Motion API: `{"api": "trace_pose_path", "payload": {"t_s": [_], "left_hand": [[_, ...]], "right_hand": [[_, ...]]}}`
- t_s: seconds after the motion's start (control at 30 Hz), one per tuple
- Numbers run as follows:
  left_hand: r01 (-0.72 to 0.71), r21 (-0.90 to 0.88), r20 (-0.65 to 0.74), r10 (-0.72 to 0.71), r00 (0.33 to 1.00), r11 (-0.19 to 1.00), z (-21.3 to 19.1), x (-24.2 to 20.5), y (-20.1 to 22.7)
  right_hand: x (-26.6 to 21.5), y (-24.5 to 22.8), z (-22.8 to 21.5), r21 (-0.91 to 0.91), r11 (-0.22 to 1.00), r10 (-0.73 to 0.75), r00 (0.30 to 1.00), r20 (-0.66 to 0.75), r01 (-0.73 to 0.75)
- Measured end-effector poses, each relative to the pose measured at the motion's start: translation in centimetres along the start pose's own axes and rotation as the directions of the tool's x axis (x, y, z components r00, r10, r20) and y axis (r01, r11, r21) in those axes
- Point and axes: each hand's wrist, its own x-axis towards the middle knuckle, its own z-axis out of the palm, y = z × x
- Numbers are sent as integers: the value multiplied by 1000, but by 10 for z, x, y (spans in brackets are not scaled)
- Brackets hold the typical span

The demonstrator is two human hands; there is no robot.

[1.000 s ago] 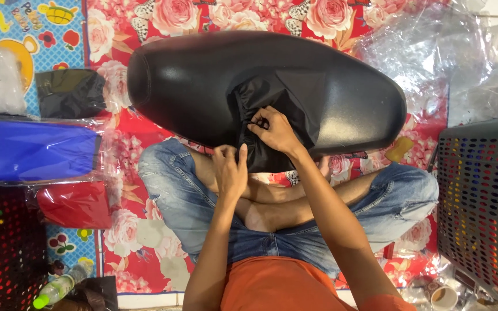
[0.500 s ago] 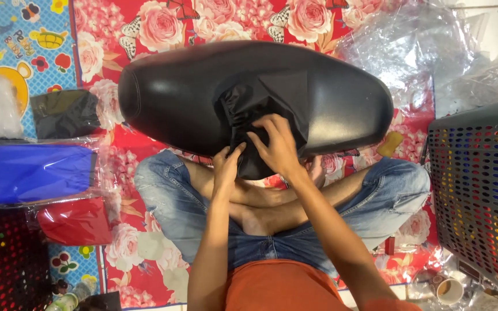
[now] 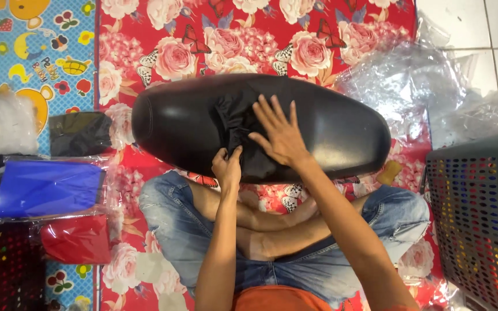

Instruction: Fitting a black fabric cover onto a motorcycle seat and then placing the covered seat into a clear plastic bag.

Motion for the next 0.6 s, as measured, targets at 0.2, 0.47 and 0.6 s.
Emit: {"api": "trace_pose_path", "payload": {"t_s": [0.2,0.47,0.6], "left_hand": [[-12,80,-34,14,999,997,6,6,-2],[28,69,-22,-26,999,997,3,4,3],[24,122,-44,-19,999,992,4,6,-3]], "right_hand": [[-4,9,29,34,999,35,990,136,-40],[14,-2,42,-5,999,-39,993,-110,39],[15,-6,63,-73,996,-51,995,83,57]]}}
